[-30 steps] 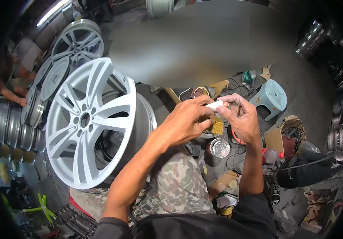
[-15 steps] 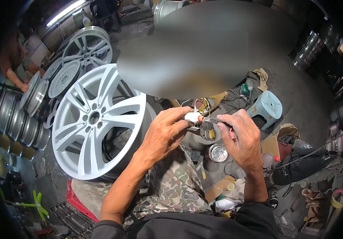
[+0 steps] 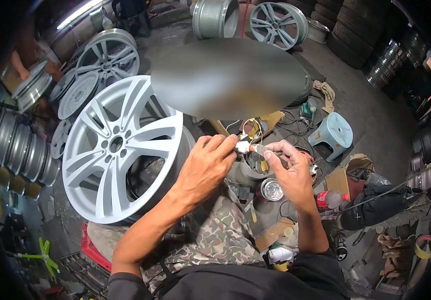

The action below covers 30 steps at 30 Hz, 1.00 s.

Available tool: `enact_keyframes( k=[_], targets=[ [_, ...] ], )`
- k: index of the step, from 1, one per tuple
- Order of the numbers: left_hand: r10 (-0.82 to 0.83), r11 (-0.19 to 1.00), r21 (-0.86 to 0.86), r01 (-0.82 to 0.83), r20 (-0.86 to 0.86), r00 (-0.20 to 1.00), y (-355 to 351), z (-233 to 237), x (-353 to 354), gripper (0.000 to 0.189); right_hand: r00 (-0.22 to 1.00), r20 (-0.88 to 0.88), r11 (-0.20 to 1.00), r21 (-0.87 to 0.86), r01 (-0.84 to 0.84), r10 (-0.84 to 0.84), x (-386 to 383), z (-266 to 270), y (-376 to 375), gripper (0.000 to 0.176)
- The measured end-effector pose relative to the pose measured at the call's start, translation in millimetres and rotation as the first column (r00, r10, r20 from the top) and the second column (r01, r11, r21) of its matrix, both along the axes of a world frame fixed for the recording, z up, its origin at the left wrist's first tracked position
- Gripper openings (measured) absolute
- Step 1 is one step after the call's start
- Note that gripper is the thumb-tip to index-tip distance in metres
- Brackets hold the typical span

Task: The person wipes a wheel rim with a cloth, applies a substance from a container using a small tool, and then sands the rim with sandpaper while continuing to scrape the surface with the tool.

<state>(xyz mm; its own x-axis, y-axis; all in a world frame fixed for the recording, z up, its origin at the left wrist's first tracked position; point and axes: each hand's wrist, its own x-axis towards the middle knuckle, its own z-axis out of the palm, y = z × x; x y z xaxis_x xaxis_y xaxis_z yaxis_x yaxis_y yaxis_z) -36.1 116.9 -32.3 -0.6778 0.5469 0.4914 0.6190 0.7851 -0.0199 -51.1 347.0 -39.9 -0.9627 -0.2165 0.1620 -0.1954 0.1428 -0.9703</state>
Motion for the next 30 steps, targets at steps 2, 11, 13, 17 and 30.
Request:
enact_keyframes(
  k=[2,11,13,17,30],
  targets=[
    [0.0,0.999,-0.034,0.0,-0.003,1.0,1.1,-1.6,0.1,0.019,0.983,0.17,0.989,-0.14,-0.048,0.072,-5.1,-9.9,6.5,0.015],
    [-0.046,0.996,0.077,0.036,0.133,0.99,3.5,-24.0,-8.1,0.023,0.894,0.383,0.86,-0.51,-0.004,0.231,3.7,-44.9,20.1,0.021],
    [-0.175,0.937,0.346,0.055,0.327,0.929,9.6,-29.4,-8.9,0.027,0.929,0.337,0.902,-0.432,0.012,0.15,10.8,-43.8,16.1,0.025],
    [-0.45,0.803,0.594,0.043,0.557,0.699,35.2,-35.1,-4.9,0.025,0.961,0.241,0.933,-0.359,-0.041,0.135,17.0,-55.4,22.2,0.034],
    [-0.245,0.713,0.652,-0.259,0.578,0.778,6.4,-13.1,15.8,0.018,0.728,0.611,0.947,0.137,0.289,-0.311,-11.6,-254.9,124.7,0.029]
  ],
)
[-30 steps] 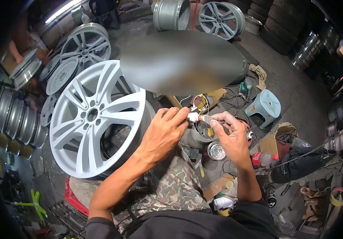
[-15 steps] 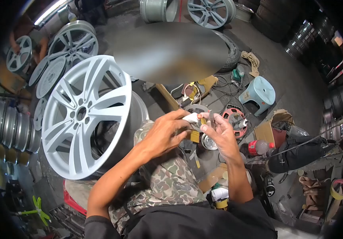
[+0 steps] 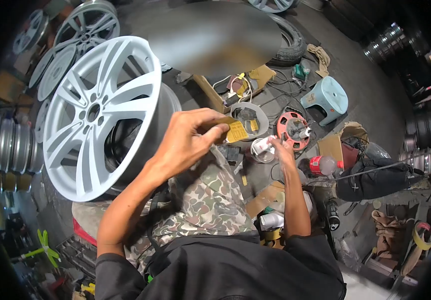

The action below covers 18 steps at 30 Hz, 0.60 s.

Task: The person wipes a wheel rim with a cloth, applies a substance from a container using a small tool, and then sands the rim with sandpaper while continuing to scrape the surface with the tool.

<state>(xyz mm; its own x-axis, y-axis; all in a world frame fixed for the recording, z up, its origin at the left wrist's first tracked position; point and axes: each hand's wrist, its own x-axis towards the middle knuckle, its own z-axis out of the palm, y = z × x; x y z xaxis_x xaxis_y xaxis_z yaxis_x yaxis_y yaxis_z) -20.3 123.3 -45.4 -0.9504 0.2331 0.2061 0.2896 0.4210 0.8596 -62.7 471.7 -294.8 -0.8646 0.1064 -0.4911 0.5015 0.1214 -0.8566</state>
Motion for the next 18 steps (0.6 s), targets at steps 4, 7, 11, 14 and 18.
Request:
enact_keyframes(
  k=[4,7,11,14,18],
  targets=[
    [0.107,0.991,0.066,-0.113,0.077,0.991,-34.3,22.2,21.1,0.016,0.984,-0.067,0.978,0.12,0.17,-0.163,15.7,-52.4,-3.4,0.035],
    [0.186,0.978,0.085,-0.191,0.061,0.981,-53.3,24.4,35.0,0.016,0.972,-0.18,0.948,0.253,0.194,-0.151,20.3,-82.7,3.1,0.044],
    [0.211,0.973,0.092,-0.213,0.028,0.977,-62.9,35.1,45.3,0.015,0.933,-0.31,0.781,0.532,0.328,-0.18,33.4,-84.2,-0.7,0.07],
    [0.233,0.969,0.087,-0.231,-0.02,0.972,-68.0,40.9,52.2,0.015,0.893,-0.369,0.715,0.548,0.433,-0.258,41.8,-116.9,5.9,0.069],
    [0.262,0.948,0.182,-0.26,0.014,0.965,-77.3,39.4,56.4,0.016,0.889,-0.397,0.745,0.516,0.423,-0.229,48.8,-107.9,-8.2,0.046]
  ],
)
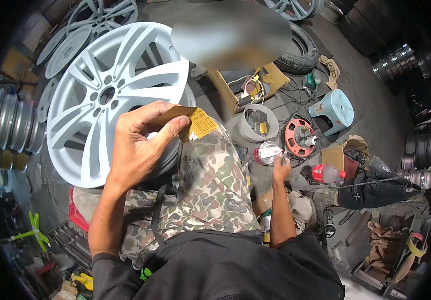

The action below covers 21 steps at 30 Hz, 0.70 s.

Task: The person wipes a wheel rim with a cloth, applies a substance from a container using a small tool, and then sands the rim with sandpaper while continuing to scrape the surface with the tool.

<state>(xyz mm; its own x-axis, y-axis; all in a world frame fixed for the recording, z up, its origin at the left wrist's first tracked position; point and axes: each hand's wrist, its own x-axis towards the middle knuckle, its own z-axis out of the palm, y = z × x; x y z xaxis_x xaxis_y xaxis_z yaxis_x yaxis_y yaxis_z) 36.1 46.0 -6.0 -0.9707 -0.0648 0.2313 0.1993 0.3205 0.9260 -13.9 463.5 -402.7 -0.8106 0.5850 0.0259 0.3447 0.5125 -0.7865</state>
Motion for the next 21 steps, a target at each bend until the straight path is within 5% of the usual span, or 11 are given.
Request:
enact_keyframes(
  k=[5,7,8,10,11,12,14,17,21],
  targets=[
    [0.101,0.994,0.043,-0.1,-0.016,0.995,-16.2,5.2,2.5,0.016,1.0,0.008,0.999,-0.03,-0.012,0.012,-9.6,-23.7,3.6,0.041],
    [0.195,0.977,0.082,-0.196,0.025,0.981,-37.5,10.2,4.8,0.016,0.996,-0.081,0.992,0.126,-0.012,0.022,-8.5,-40.3,16.6,0.05],
    [0.231,0.966,0.134,-0.222,-0.06,0.971,-48.9,10.9,2.9,0.019,0.999,-0.01,0.999,-0.007,0.048,-0.049,-4.3,-1.2,4.3,0.052],
    [0.332,0.929,0.218,-0.3,-0.124,0.935,-74.3,12.0,0.6,0.021,0.995,0.001,0.994,0.022,0.103,-0.103,-8.7,13.0,14.4,0.055],
    [0.344,0.918,0.255,-0.305,-0.124,0.931,-83.3,14.8,0.3,0.022,0.996,-0.075,0.999,0.012,0.05,-0.049,-9.2,31.7,14.3,0.051],
    [0.355,0.912,0.26,-0.317,-0.113,0.928,-91.8,14.2,1.3,0.022,0.993,-0.098,0.955,-0.296,0.035,-0.067,-13.2,56.6,10.3,0.046],
    [0.33,0.915,0.275,-0.295,-0.09,0.94,-101.0,10.6,3.5,0.022,0.96,-0.258,0.921,-0.339,-0.193,0.106,-22.3,125.3,-7.7,0.038],
    [0.241,0.934,0.28,-0.223,-0.032,0.97,-99.0,-4.5,3.1,0.022,0.84,-0.471,0.943,-0.052,-0.329,0.268,-25.3,260.4,-81.9,0.025],
    [0.178,0.949,0.25,-0.192,0.077,0.981,-83.2,-7.9,11.6,0.024,0.701,-0.516,0.838,0.065,-0.541,0.492,-15.1,331.5,-147.5,0.015]
  ],
)
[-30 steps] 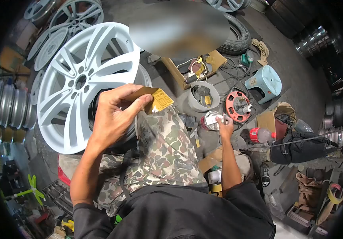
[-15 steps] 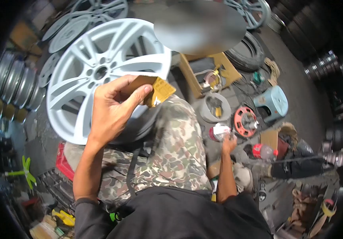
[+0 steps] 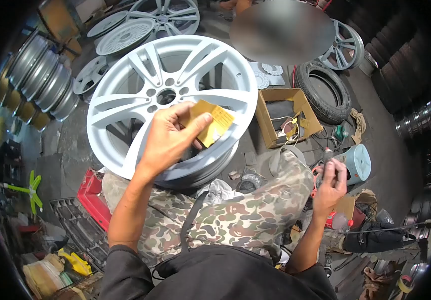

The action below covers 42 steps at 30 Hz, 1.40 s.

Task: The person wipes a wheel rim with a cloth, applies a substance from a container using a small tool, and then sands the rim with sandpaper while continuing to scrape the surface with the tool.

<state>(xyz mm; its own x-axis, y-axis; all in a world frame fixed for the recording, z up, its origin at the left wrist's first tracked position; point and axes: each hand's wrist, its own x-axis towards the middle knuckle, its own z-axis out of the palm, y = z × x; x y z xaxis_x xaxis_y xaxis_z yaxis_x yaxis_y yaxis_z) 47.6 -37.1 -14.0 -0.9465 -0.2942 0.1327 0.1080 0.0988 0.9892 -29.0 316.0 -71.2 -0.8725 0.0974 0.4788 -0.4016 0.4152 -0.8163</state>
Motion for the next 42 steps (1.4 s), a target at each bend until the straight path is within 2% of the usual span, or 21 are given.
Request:
enact_keyframes(
  k=[2,3,4,5,7,8,10,12,14,20,23,27,31,33,39,42],
  targets=[
    [-0.012,0.997,-0.072,0.014,0.027,1.0,1.3,-1.6,5.3,0.025,0.969,-0.028,0.969,0.022,-0.244,0.245,13.9,12.0,-33.4,0.009],
    [-0.032,0.999,-0.029,0.033,0.034,0.999,2.3,-2.2,7.5,0.024,0.933,0.042,0.931,-0.095,-0.352,0.357,24.1,16.6,-52.5,0.009],
    [-0.022,0.999,-0.038,0.023,0.021,1.0,3.7,-3.4,9.0,0.023,0.899,0.114,0.894,-0.215,-0.394,0.424,35.8,17.6,-69.9,0.011],
    [-0.014,0.999,-0.046,0.014,0.009,1.0,4.2,-4.4,10.2,0.022,0.895,0.116,0.89,-0.216,-0.401,0.431,39.9,17.8,-82.0,0.011],
    [-0.003,0.998,-0.059,0.004,0.024,1.0,3.4,-5.0,12.8,0.021,0.812,-0.025,0.808,0.124,-0.576,0.583,42.6,18.7,-100.5,0.016],
    [0.001,0.997,-0.072,0.002,0.037,0.999,2.9,-5.0,13.8,0.021,0.811,-0.023,0.806,0.125,-0.579,0.585,43.8,20.3,-108.6,0.016],
    [0.0,0.994,-0.107,0.005,0.046,0.999,1.7,-5.3,15.5,0.02,0.782,-0.131,0.783,0.259,-0.566,0.609,45.9,24.6,-120.9,0.023],
    [-0.002,0.99,-0.142,0.009,0.053,0.999,0.9,-5.3,15.9,0.02,0.792,-0.124,0.79,0.259,-0.555,0.597,49.1,28.8,-127.1,0.026],
    [0.01,0.947,-0.319,-0.026,-0.053,0.999,1.8,-5.2,15.7,0.018,0.802,-0.118,0.798,0.259,-0.544,0.585,51.3,30.4,-133.0,0.029],
    [0.049,0.908,-0.402,-0.118,-0.179,0.983,5.7,-5.3,17.0,0.018,0.769,-0.066,0.748,0.301,-0.592,0.636,52.5,33.8,-138.4,0.031],
    [0.028,0.914,-0.394,-0.094,-0.172,0.985,7.6,-5.7,15.8,0.018,0.814,-0.068,0.785,0.324,-0.528,0.576,49.3,34.5,-137.7,0.03],
    [0.034,0.909,-0.402,-0.113,-0.198,0.98,8.1,-3.6,16.6,0.015,0.776,-0.065,0.757,0.284,-0.588,0.628,51.1,32.6,-142.3,0.029],
    [0.031,0.916,-0.386,-0.107,-0.198,0.98,7.2,-5.7,16.8,0.016,0.813,-0.071,0.788,0.308,-0.533,0.578,47.4,34.1,-138.6,0.028],
    [0.021,0.913,-0.394,-0.105,-0.212,0.977,6.7,-5.3,15.6,0.017,0.773,-0.077,0.754,0.301,-0.584,0.63,48.7,36.3,-143.9,0.028],
    [0.028,0.948,-0.311,-0.07,-0.136,0.99,3.4,-5.3,16.7,0.017,0.8,-0.055,0.775,0.297,-0.557,0.597,46.4,34.3,-139.7,0.027],
    [0.049,0.933,-0.339,-0.118,-0.206,0.977,3.2,-5.2,14.4,0.017,0.796,-0.028,0.77,0.275,-0.576,0.605,48.9,35.0,-141.6,0.025]
  ],
)
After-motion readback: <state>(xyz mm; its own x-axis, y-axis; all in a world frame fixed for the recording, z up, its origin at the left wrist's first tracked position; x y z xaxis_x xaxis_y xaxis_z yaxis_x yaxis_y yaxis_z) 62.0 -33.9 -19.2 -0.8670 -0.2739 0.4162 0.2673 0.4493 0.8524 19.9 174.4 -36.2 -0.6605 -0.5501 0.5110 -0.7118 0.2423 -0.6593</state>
